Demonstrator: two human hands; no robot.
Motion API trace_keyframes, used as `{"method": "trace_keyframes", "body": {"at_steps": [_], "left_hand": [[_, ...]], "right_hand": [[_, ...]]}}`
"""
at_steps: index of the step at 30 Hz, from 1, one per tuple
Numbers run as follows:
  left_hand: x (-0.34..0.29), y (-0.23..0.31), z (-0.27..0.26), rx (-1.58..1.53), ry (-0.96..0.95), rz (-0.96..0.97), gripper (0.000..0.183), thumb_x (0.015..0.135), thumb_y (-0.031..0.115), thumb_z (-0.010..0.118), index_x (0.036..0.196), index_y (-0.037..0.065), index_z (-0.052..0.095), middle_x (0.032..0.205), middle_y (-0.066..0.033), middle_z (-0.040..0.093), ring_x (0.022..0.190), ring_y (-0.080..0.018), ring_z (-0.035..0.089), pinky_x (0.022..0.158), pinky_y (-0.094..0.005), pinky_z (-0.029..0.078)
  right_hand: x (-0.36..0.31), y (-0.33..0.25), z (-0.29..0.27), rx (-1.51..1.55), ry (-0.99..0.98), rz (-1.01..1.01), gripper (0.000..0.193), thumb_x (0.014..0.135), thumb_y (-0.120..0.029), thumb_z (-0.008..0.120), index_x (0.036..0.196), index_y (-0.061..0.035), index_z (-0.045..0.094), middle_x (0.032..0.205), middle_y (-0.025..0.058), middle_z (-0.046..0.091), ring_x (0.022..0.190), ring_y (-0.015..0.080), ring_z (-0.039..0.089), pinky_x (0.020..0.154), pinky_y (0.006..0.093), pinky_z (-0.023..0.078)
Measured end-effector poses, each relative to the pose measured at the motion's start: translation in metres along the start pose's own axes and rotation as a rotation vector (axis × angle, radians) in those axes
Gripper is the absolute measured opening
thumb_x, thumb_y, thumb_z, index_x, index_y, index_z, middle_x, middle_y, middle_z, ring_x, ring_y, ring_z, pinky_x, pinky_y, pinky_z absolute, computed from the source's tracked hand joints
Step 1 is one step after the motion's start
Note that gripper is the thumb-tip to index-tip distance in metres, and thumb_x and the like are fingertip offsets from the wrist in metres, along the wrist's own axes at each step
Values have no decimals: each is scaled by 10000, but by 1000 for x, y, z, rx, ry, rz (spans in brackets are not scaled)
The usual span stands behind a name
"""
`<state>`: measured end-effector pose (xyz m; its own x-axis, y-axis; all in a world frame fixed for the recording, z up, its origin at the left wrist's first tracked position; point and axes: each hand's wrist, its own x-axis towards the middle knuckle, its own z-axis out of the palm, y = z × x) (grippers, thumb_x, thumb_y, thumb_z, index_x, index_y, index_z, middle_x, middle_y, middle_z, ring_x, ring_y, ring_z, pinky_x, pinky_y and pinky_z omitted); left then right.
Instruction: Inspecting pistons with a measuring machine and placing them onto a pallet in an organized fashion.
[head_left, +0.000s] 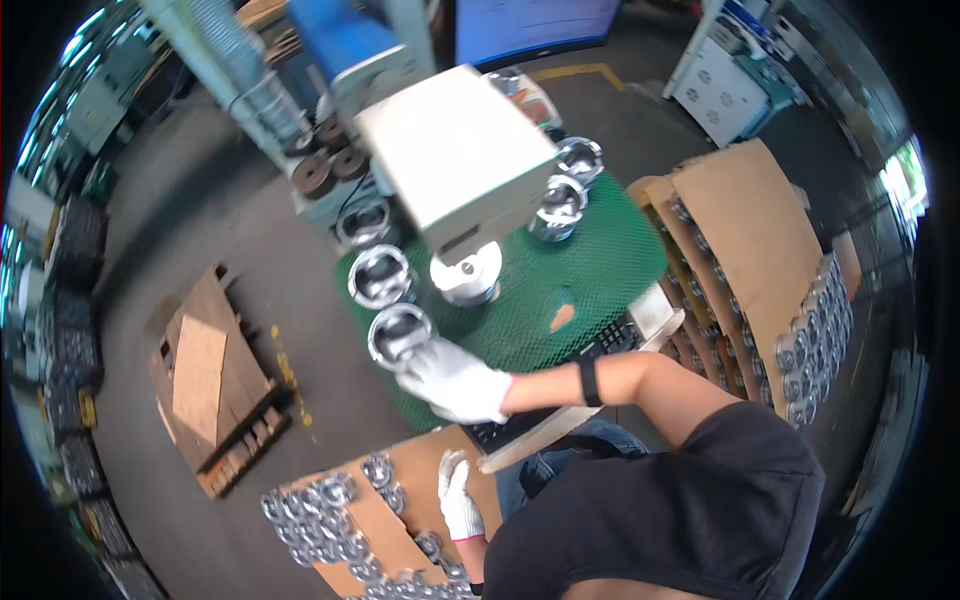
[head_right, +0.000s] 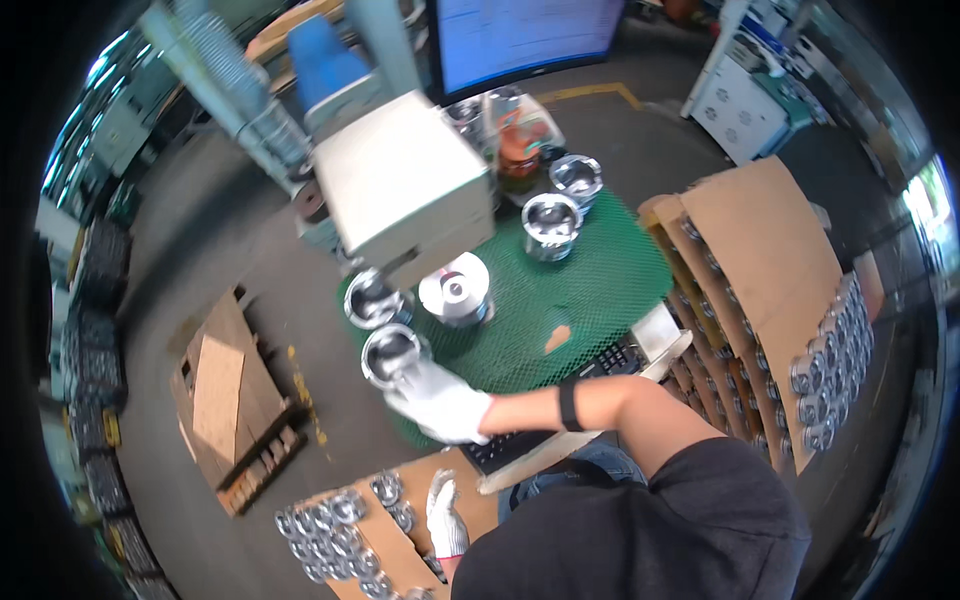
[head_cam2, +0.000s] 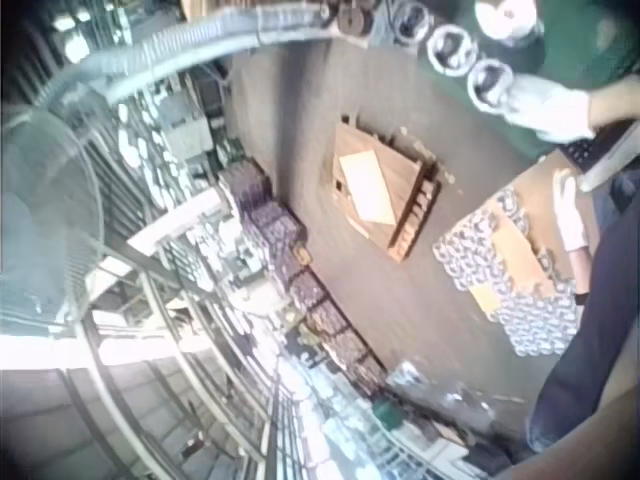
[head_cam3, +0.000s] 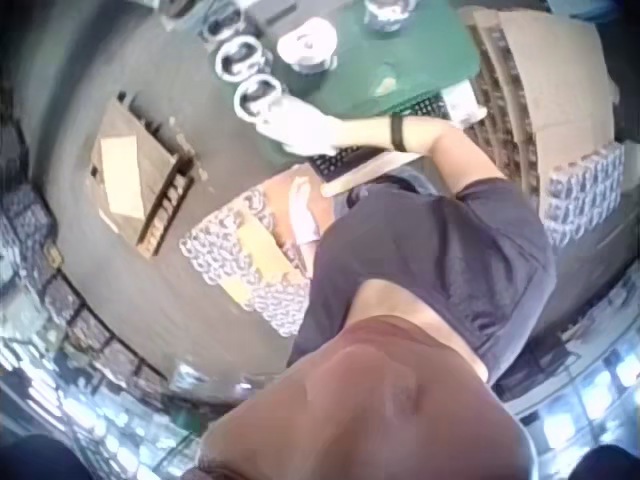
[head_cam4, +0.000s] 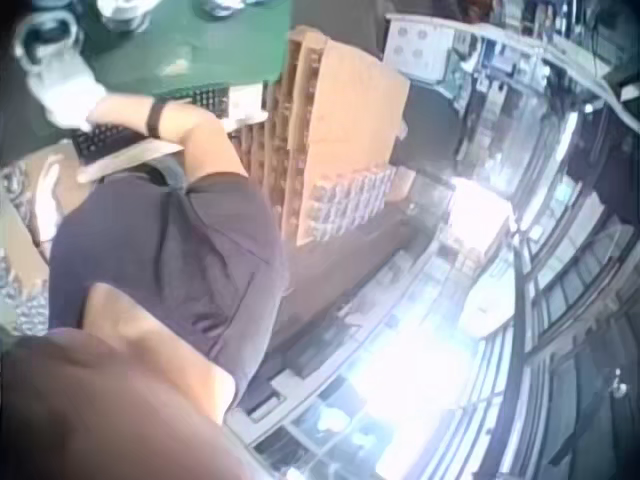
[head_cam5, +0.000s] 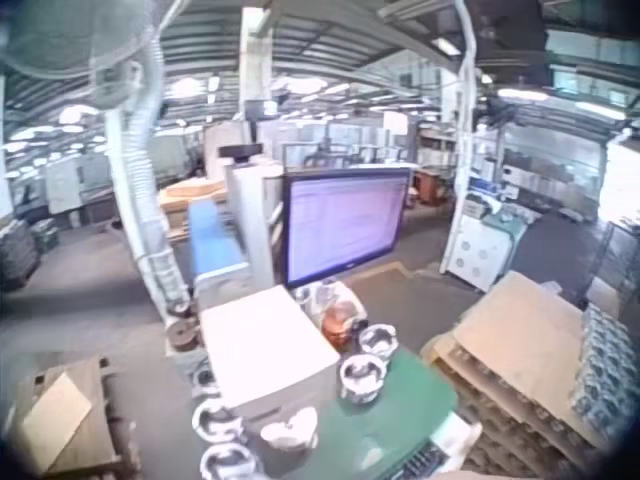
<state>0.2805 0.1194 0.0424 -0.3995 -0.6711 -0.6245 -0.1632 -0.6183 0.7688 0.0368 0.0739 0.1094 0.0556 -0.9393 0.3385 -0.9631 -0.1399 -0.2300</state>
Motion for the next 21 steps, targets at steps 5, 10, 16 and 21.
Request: {"method": "trace_keyframes", "body": {"at_steps": [5,10,16,21], "left_hand": [[23,26,44,44,-206,-13,335,910,160,626,1189,-24,649,1310,-116,588,1247,-205,500,1092,-334,339],[32,26,58,118,-235,-41,401,920,173,640,1264,-29,598,1272,-97,618,1212,-189,527,1075,-319,354],[27,40,59,117,-298,-20,402,934,162,636,1303,13,578,1225,-56,649,1152,-138,548,1025,-285,378],[-12,-15,-45,101,-37,46,341,944,193,624,1245,33,637,1300,-69,609,1198,-155,541,968,-293,431]], "right_hand": [[-132,91,-37,463,-675,517,386,785,-391,630,969,-57,694,859,174,670,820,340,666,762,468,527],[-107,235,-111,-228,-139,739,343,758,-339,663,992,-93,711,882,166,702,781,354,679,753,447,545],[-113,287,-57,-348,-417,789,337,714,-341,692,974,-127,716,869,160,696,855,357,675,815,421,531],[-124,184,-85,3,-315,888,407,692,-329,706,1035,-111,718,1013,165,707,943,346,675,860,409,533]]}}
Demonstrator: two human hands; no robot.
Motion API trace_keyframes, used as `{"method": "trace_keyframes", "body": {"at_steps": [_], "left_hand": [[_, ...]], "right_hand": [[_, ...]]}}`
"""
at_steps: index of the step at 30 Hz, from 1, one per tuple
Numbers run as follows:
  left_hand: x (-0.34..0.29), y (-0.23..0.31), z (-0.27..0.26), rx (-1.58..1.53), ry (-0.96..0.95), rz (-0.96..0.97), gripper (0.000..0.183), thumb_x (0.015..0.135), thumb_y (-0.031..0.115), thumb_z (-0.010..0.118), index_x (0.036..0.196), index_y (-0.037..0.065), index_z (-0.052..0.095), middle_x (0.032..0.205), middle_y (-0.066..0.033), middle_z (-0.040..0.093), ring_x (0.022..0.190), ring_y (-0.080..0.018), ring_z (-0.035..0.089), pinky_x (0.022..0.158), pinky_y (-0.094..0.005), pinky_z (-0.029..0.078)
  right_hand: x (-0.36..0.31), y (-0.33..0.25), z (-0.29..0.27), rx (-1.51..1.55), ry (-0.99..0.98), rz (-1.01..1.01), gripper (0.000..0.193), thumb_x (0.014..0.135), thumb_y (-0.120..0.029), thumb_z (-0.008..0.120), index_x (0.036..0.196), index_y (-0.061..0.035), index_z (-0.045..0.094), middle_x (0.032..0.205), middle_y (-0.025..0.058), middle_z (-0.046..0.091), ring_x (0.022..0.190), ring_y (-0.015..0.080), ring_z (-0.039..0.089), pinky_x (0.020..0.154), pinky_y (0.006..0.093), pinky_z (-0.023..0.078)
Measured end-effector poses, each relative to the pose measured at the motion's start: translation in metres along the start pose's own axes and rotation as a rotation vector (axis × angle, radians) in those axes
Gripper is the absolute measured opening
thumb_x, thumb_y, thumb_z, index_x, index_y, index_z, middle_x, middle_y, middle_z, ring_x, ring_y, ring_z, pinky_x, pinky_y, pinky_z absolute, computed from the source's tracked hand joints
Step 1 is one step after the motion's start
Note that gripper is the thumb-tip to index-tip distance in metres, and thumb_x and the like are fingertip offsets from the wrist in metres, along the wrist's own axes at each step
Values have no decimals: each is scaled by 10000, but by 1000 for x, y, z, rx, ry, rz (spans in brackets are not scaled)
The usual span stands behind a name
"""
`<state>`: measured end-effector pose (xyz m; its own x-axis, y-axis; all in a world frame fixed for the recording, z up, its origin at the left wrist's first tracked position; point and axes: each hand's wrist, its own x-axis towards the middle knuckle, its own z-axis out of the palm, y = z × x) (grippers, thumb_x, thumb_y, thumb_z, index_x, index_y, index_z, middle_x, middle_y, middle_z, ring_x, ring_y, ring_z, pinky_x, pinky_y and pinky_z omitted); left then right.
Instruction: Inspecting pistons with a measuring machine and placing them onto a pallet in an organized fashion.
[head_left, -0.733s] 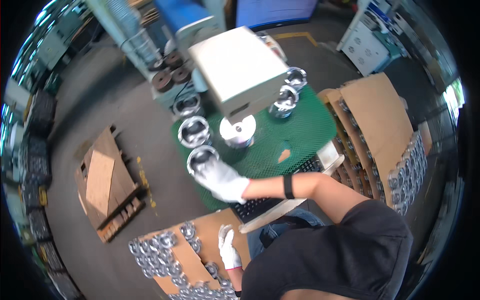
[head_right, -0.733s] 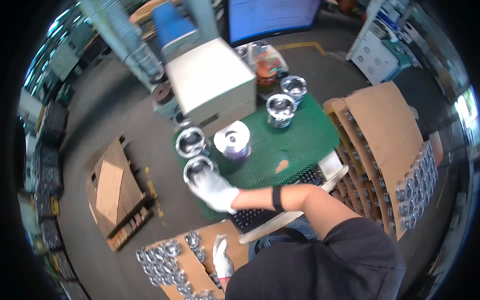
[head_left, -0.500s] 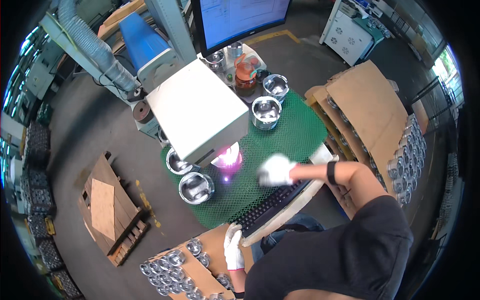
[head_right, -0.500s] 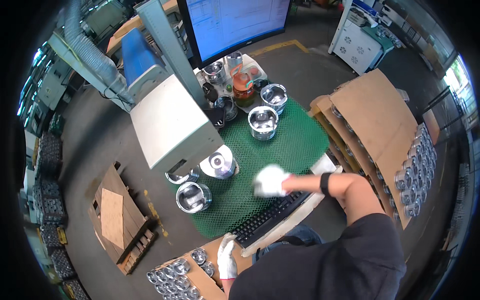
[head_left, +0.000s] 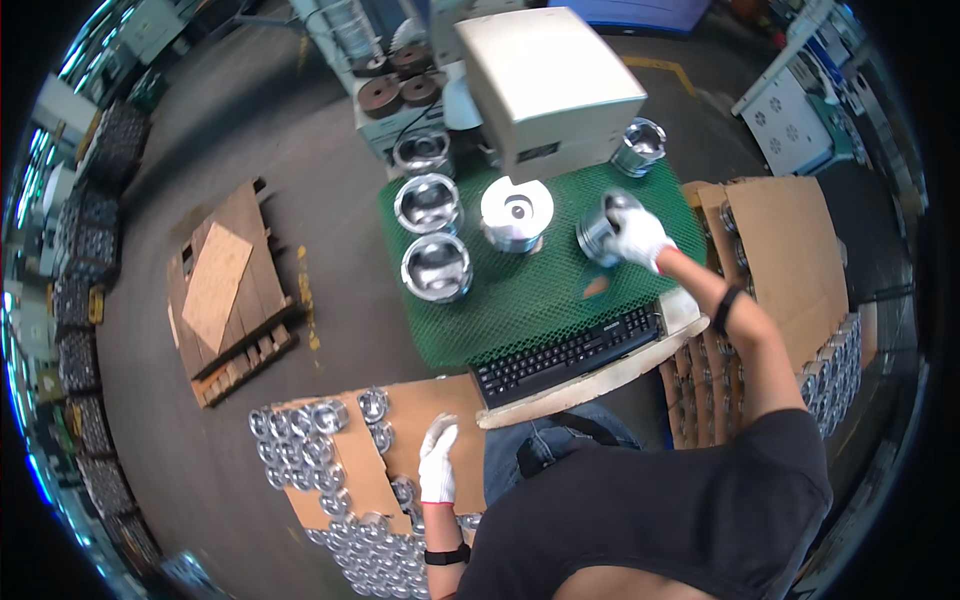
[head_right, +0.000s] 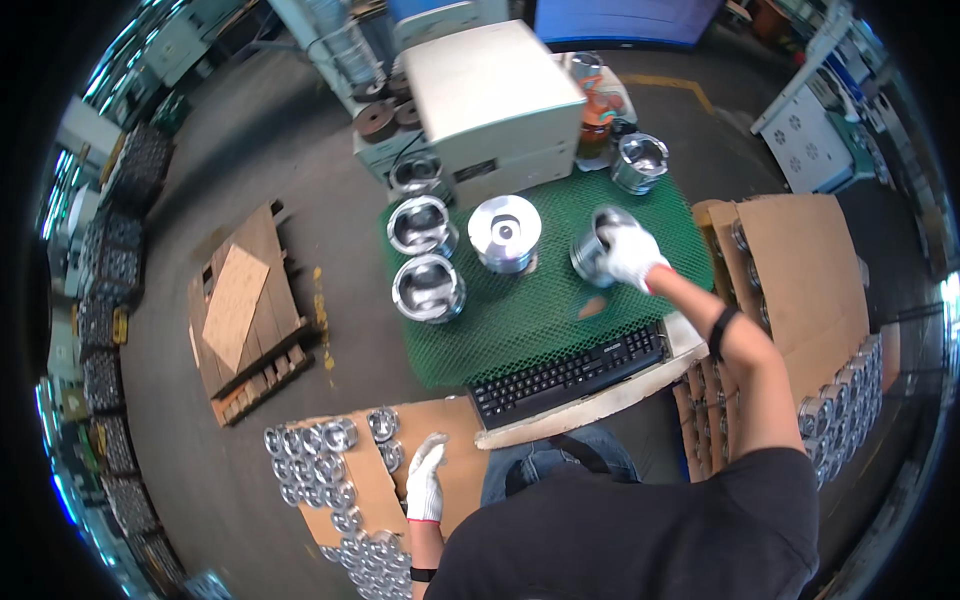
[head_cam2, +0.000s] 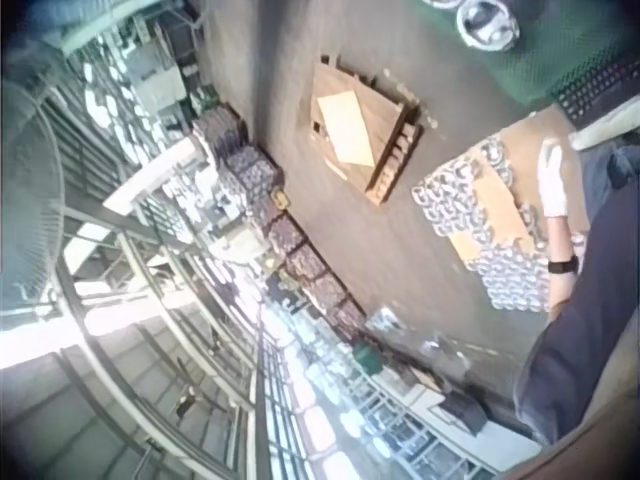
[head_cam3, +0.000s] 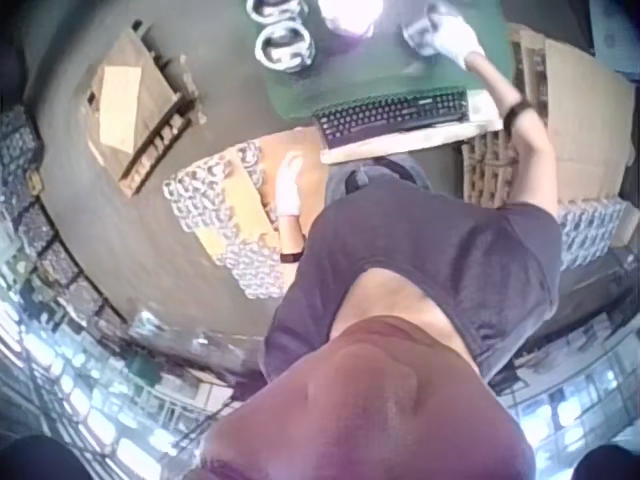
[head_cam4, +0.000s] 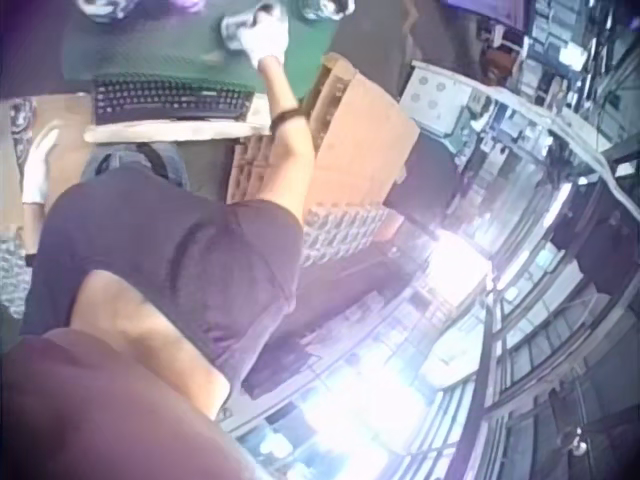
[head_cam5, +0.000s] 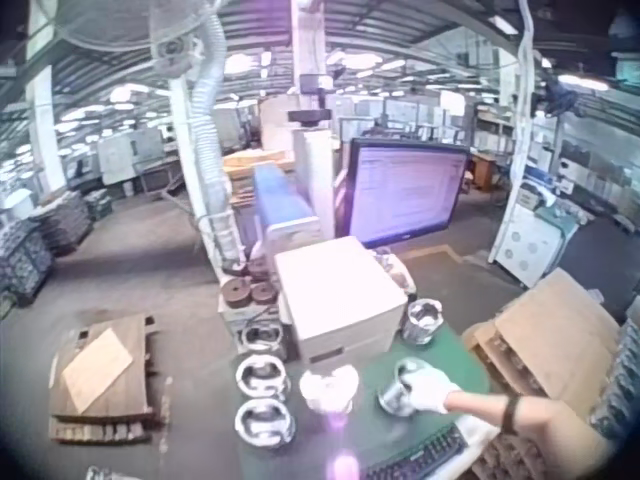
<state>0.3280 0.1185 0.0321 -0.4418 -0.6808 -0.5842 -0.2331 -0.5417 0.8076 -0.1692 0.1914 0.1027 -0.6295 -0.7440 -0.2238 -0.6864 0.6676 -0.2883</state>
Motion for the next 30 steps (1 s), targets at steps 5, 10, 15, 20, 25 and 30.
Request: {"method": "trace_keyframes", "body": {"at_steps": [5,10,15,20,25,30], "left_hand": [[-29,-19,-21,-179,106,-111,495,947,235,620,1391,38,530,1388,-91,550,1228,-167,524,939,-295,451],[3,13,0,-627,-157,-10,573,996,327,526,1467,22,405,1406,-147,507,1244,-263,524,988,-384,480],[-53,61,7,-424,-155,453,474,1038,327,444,1389,9,449,1324,-143,559,1215,-219,550,1044,-375,459],[-35,37,-13,-1166,-167,481,553,1036,393,405,1434,9,389,1412,-175,492,1260,-282,530,1073,-408,472],[-55,122,44,-715,-98,264,443,1022,371,493,1302,33,553,1226,-143,632,1097,-243,632,905,-407,551],[-14,84,133,125,-393,272,408,1033,337,506,1274,13,567,1091,-52,652,942,-107,620,837,-284,492]], "right_hand": [[-111,-81,52,170,-165,-202,323,723,-330,684,945,-103,739,997,169,698,957,349,657,866,403,524],[-176,-207,32,352,-571,-754,263,713,-242,743,890,-51,711,786,129,643,723,251,615,647,351,488],[-179,-258,-17,1390,-1126,-353,504,814,-164,797,1245,24,615,1101,67,697,928,107,659,832,283,544],[-146,-242,13,1062,-809,-428,533,890,-223,701,1318,61,557,1169,111,674,1050,149,635,944,315,499],[-127,-177,28,1494,-978,-246,659,876,-293,692,1399,45,477,1235,94,639,1067,152,616,953,309,478],[-145,-90,76,2030,-851,277,562,851,-238,595,1326,51,515,1225,157,637,1074,246,630,973,361,499]]}}
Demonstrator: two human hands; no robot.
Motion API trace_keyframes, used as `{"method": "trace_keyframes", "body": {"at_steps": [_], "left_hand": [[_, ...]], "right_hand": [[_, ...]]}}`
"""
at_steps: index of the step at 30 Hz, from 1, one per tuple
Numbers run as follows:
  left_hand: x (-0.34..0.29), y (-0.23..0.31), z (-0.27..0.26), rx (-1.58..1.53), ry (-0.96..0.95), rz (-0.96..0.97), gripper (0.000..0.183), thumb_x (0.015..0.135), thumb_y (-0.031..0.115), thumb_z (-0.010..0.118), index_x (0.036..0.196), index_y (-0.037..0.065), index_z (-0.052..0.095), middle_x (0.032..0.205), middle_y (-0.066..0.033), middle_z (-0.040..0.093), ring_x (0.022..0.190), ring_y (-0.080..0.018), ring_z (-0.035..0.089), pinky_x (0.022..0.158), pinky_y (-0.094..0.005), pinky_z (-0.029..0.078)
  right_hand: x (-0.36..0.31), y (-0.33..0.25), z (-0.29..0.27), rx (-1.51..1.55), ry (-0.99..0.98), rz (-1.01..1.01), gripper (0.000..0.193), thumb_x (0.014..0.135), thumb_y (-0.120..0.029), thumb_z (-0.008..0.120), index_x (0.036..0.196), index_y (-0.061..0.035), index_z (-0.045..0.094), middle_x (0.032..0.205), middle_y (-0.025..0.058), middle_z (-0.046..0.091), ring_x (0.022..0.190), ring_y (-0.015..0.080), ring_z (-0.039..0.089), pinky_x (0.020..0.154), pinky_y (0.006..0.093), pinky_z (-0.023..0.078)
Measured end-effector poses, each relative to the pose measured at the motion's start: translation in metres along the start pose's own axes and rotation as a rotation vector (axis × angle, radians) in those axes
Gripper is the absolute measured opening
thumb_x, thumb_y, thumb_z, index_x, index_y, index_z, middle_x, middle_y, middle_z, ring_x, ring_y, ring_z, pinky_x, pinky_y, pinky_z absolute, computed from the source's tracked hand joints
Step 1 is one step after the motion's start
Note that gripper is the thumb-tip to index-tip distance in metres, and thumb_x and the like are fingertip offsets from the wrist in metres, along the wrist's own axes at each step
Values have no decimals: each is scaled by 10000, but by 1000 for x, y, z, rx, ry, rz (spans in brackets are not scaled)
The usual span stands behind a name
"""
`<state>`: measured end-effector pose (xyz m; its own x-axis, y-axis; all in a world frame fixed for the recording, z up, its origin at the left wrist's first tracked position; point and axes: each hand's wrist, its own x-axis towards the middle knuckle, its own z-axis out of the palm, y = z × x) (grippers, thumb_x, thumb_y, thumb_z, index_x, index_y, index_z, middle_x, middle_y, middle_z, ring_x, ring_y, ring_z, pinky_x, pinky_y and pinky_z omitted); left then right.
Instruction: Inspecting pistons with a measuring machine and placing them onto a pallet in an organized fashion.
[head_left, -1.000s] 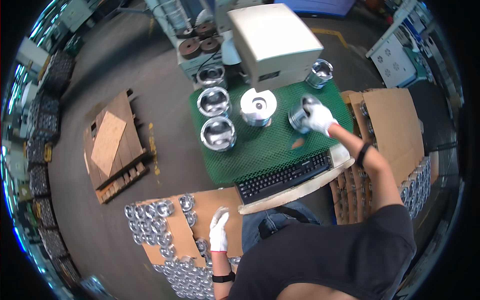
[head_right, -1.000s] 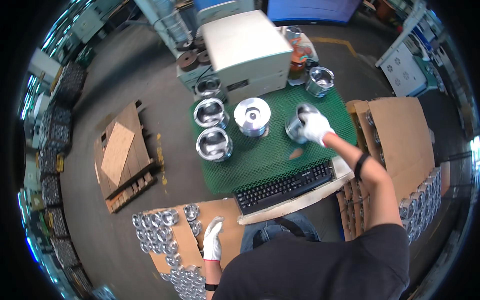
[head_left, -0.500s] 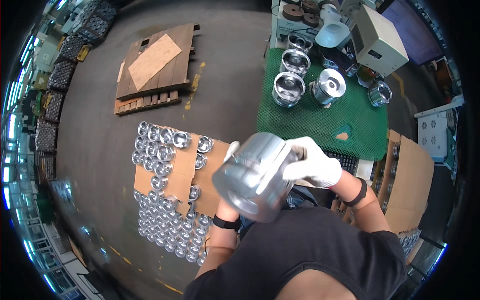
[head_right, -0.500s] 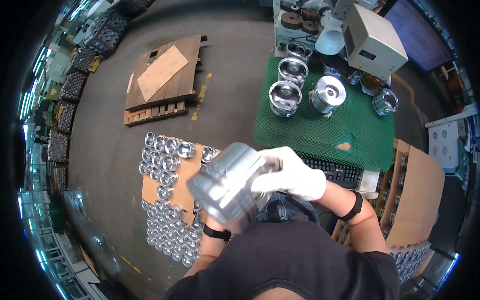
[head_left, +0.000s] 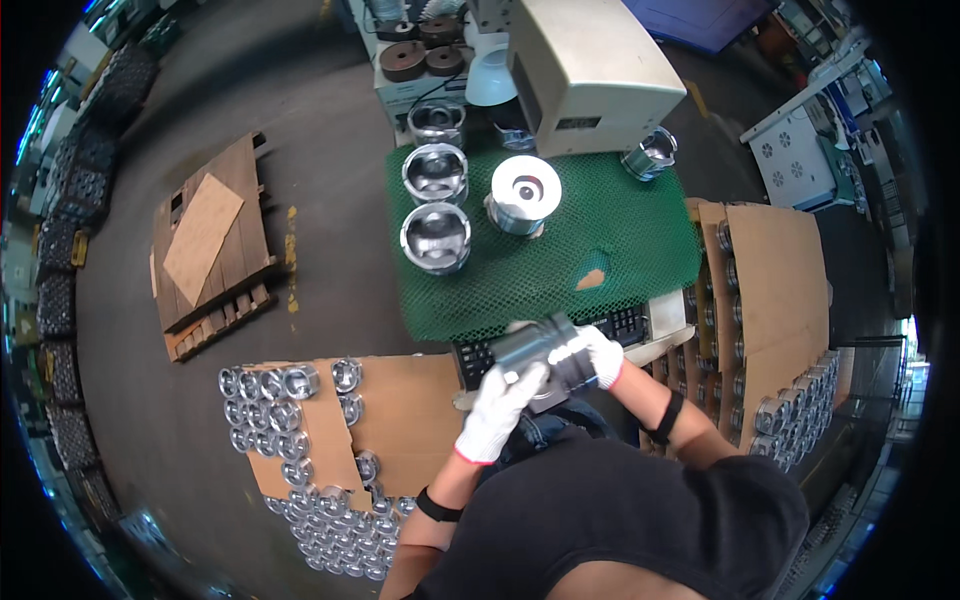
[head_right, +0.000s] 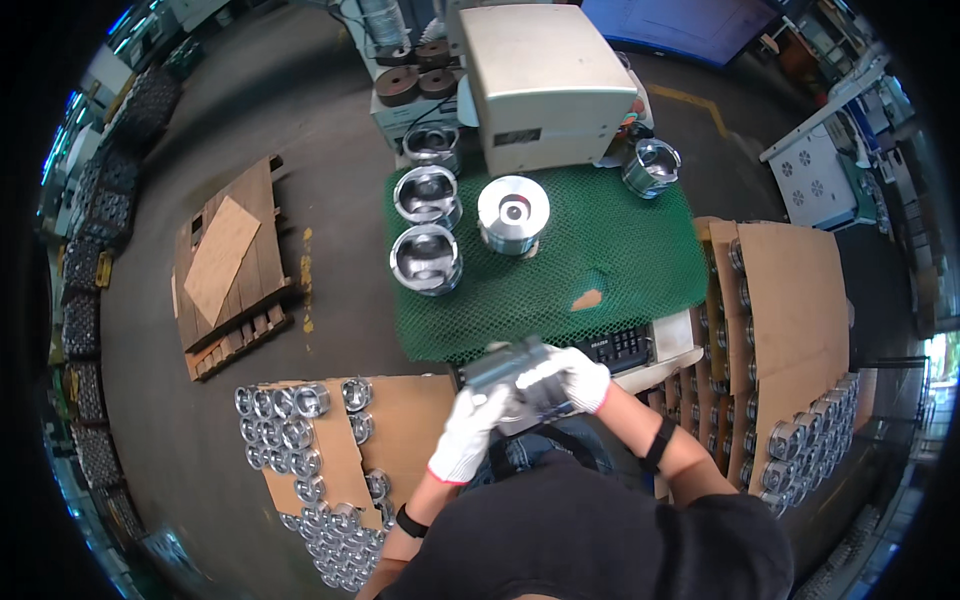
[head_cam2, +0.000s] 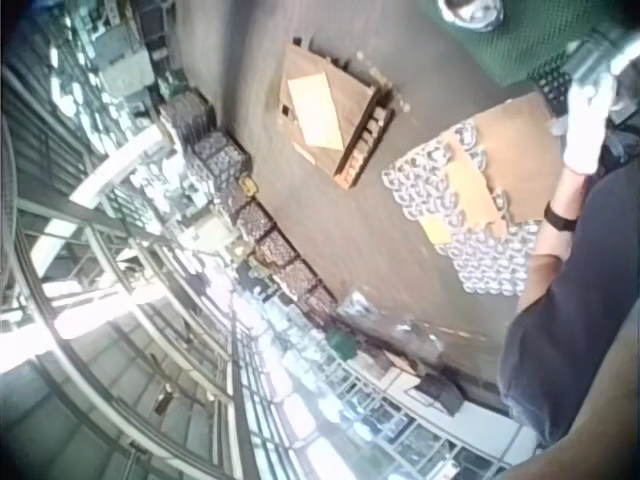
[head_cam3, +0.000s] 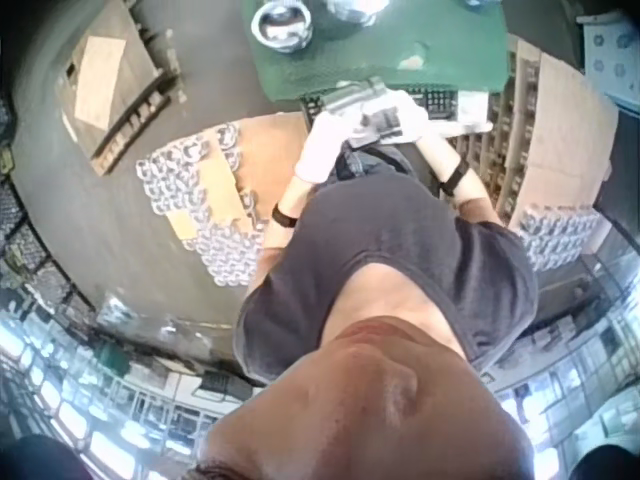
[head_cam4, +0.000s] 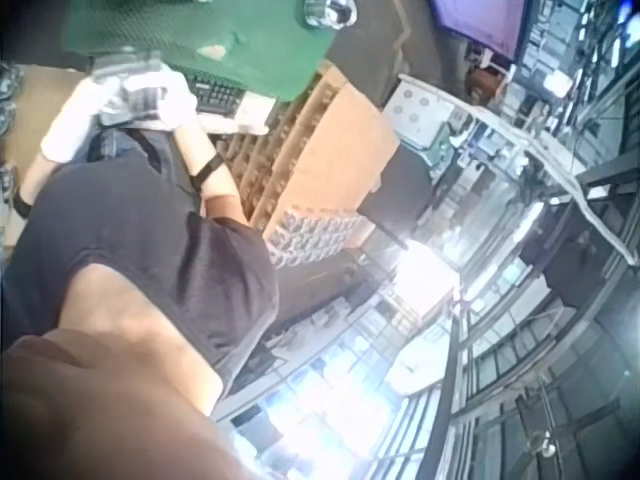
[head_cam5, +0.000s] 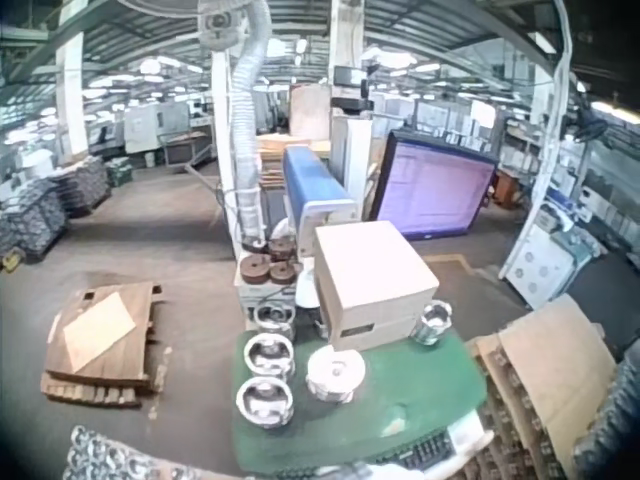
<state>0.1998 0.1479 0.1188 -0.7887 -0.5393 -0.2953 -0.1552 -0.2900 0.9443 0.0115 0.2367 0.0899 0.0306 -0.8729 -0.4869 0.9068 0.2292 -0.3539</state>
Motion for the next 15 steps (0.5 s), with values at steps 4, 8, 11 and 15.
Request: {"method": "trace_keyframes", "body": {"at_steps": [4,8,11,15], "left_hand": [[87,-41,10,-709,-22,-532,474,1000,316,579,1337,-7,502,1245,-121,582,1053,-211,589,869,-323,494],[206,-36,-7,-555,343,-215,496,974,370,606,1316,23,516,1395,-111,498,1222,-269,494,897,-367,496],[271,-25,-17,-378,241,-95,692,907,237,659,1484,17,348,1383,-89,507,1119,-184,545,899,-313,466],[302,-45,-16,-627,122,-111,845,851,152,712,1529,34,222,1386,-130,493,1238,-226,519,1055,-349,421]], "right_hand": [[-64,5,-147,2,208,-170,483,883,-309,565,1163,81,612,1091,183,685,956,280,661,898,373,520],[-129,-21,-164,147,520,-277,372,905,-268,534,1086,40,638,964,135,705,856,273,673,809,396,546],[-150,-30,-172,260,662,-483,225,892,-177,536,1062,-54,616,929,112,705,823,242,681,791,386,564],[-140,-56,-172,177,750,-470,215,900,-139,536,1073,-32,607,963,114,695,852,239,681,819,391,576]]}}
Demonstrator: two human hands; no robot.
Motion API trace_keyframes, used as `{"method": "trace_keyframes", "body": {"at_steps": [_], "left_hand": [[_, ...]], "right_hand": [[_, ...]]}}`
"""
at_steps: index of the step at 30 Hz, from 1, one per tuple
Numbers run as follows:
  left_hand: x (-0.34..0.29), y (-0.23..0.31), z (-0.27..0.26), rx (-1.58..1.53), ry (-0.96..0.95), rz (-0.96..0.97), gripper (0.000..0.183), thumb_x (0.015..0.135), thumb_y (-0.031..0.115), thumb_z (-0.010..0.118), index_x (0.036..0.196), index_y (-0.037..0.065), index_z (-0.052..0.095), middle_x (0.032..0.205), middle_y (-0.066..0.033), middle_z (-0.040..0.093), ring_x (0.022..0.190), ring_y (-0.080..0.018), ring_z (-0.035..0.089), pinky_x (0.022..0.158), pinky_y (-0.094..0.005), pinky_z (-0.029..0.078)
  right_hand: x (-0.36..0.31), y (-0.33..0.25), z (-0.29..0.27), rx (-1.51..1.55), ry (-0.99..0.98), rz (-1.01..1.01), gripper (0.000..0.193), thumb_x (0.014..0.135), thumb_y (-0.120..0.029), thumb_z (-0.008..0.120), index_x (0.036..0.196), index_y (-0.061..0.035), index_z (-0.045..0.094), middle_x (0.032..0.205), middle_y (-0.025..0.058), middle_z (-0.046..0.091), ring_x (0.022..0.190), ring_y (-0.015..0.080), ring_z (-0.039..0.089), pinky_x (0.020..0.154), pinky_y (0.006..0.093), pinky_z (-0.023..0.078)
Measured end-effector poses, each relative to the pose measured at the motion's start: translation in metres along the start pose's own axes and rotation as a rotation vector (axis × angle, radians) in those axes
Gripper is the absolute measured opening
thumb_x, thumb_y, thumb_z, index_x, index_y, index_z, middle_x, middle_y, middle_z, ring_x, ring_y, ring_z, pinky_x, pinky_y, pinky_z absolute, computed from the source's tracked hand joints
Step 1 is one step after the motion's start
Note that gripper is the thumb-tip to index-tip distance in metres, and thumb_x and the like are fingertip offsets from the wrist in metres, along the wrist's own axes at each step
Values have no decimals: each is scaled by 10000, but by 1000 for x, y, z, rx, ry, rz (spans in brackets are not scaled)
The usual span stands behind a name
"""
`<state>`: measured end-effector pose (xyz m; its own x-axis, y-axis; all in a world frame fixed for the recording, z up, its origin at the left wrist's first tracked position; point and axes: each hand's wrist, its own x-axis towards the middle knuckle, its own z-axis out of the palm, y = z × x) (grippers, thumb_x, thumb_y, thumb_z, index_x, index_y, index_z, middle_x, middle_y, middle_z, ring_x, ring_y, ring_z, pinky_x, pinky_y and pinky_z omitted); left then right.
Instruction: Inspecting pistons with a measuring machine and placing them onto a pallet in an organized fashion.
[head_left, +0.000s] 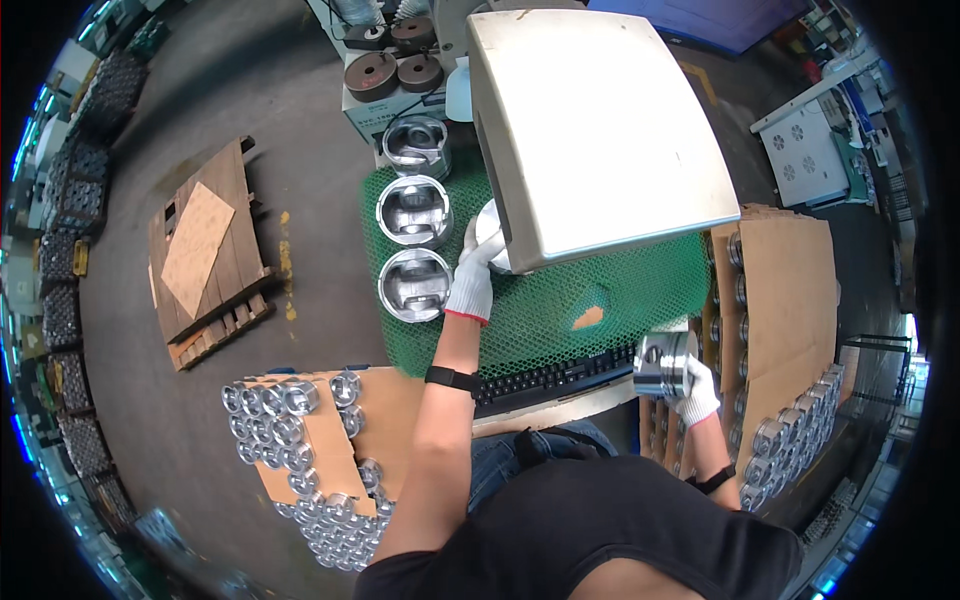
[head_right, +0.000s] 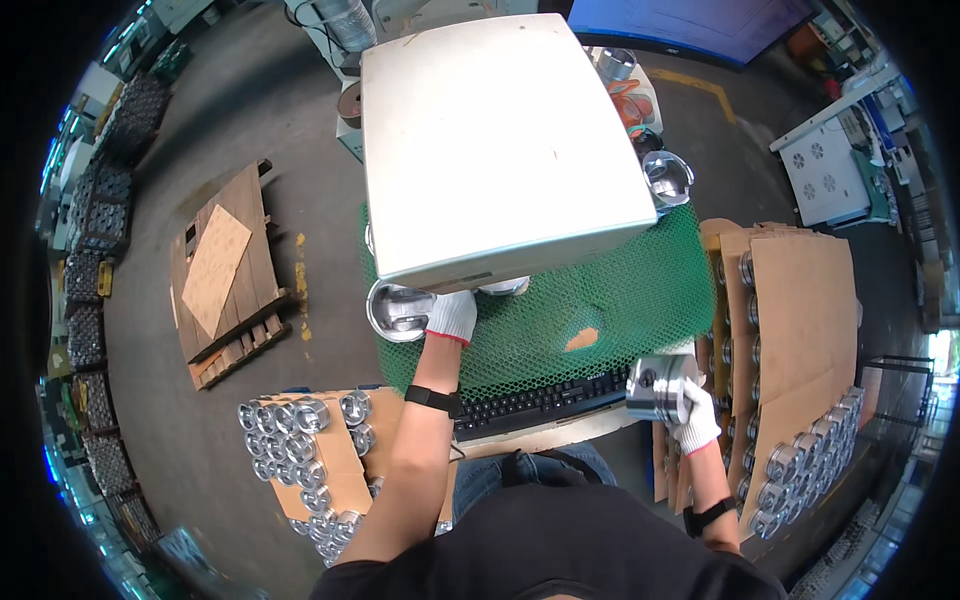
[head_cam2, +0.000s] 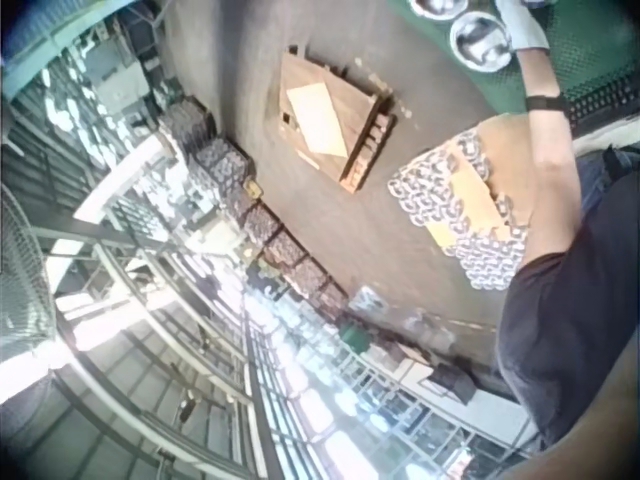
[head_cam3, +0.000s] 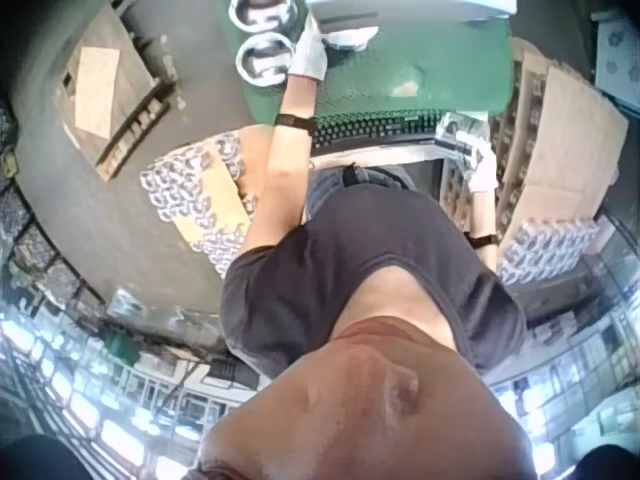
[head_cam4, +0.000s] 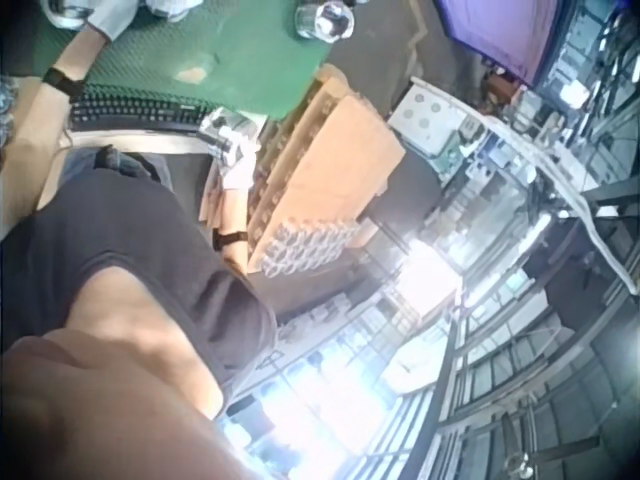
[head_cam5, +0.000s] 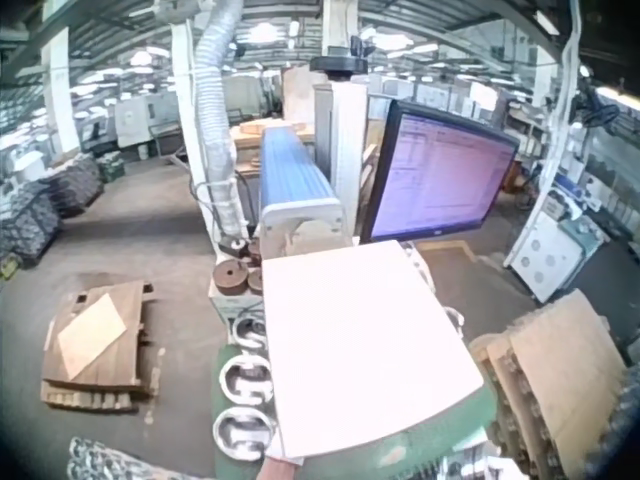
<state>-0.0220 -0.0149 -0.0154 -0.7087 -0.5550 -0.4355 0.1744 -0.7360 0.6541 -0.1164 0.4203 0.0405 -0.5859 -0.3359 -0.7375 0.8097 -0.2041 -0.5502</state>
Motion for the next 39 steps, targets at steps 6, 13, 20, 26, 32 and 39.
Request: {"method": "trace_keyframes", "body": {"at_steps": [6,13,20,26,32,39], "left_hand": [[-60,-4,-2,570,-3,126,1138,603,242,913,1493,17,242,1387,-153,494,1246,-240,533,1061,-365,451],[-229,-14,-67,136,-11,-38,1035,657,95,840,1496,-19,246,1335,-185,536,1208,-291,571,1024,-401,490],[-358,-28,-169,37,522,-9,970,695,-36,774,1501,41,240,1345,-172,517,1186,-288,580,959,-389,539],[-392,-40,-209,-47,670,31,945,698,-44,733,1508,59,257,1326,-162,539,1167,-287,589,952,-407,541],[-384,-45,-189,-135,701,170,429,764,1,749,1169,-45,614,1055,-99,681,948,-198,658,869,-328,527],[-398,-36,-173,-92,673,93,580,722,-17,755,1270,-29,565,1154,-115,658,1037,-224,640,906,-346,527]], "right_hand": [[70,-10,113,-224,-97,-84,319,858,-84,666,1156,22,628,1019,74,696,901,150,673,804,270,562],[99,32,291,-523,-337,-328,248,830,-56,734,1059,13,669,968,70,699,802,127,657,749,273,537],[122,54,329,-652,-303,-317,174,787,-89,796,902,1,700,792,60,695,686,117,613,645,260,470],[135,43,332,-747,-368,-312,317,790,-91,803,1058,15,670,899,67,699,746,120,635,710,265,505],[85,16,368,-1908,-245,-802,754,761,-557,723,1335,-89,581,1077,166,695,1017,318,674,960,372,497],[69,65,350,-1809,-293,-1574,705,617,-414,797,1209,-94,585,1232,163,570,1157,346,537,943,462,471]]}}
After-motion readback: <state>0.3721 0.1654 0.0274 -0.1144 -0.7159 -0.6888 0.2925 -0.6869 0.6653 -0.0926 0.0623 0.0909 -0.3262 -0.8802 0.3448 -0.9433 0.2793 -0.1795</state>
